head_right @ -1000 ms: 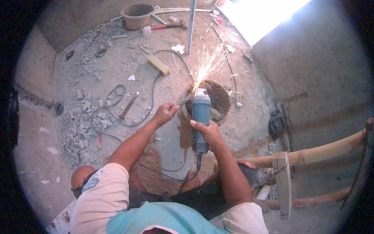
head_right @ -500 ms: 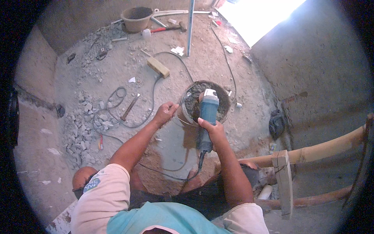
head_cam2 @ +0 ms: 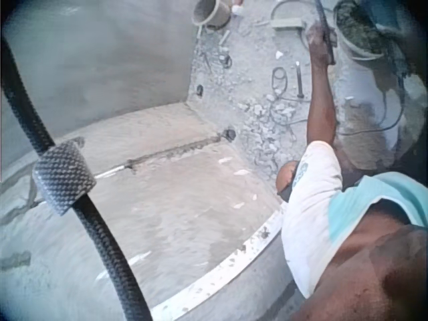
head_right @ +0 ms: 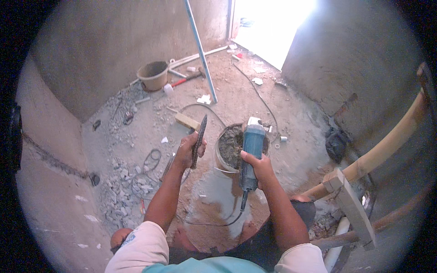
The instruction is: The person uses an angle grinder to cut into a concrete surface around a pipe, then uses a hammer and chisel to break away the concrete pieces from the floor.
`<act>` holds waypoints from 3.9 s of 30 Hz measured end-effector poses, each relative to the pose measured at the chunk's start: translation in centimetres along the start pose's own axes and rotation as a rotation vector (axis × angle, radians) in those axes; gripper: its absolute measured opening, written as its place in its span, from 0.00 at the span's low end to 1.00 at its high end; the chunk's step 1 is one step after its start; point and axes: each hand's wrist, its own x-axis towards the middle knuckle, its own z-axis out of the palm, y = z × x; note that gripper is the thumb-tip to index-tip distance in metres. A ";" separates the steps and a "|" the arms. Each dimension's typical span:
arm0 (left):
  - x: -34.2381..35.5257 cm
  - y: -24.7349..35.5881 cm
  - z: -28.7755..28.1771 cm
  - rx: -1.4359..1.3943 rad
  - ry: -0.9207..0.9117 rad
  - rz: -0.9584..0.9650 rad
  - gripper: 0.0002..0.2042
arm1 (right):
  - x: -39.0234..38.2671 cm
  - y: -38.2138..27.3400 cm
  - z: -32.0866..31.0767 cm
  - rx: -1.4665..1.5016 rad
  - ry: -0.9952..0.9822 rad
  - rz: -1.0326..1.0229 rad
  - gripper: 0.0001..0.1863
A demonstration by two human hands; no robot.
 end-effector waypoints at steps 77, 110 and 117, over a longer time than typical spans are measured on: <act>1.1 -7.9 -5.5 1.296 -0.100 -0.328 0.21 | -0.5 6.3 0.8 -0.298 -0.095 0.172 0.22; 1.0 -8.7 -5.8 1.310 -0.080 -0.255 0.20 | 0.2 6.8 0.7 -0.259 -0.095 0.193 0.21; 0.8 -8.6 -5.7 1.310 -0.062 -0.278 0.19 | -0.7 5.5 1.4 -0.243 -0.083 0.204 0.23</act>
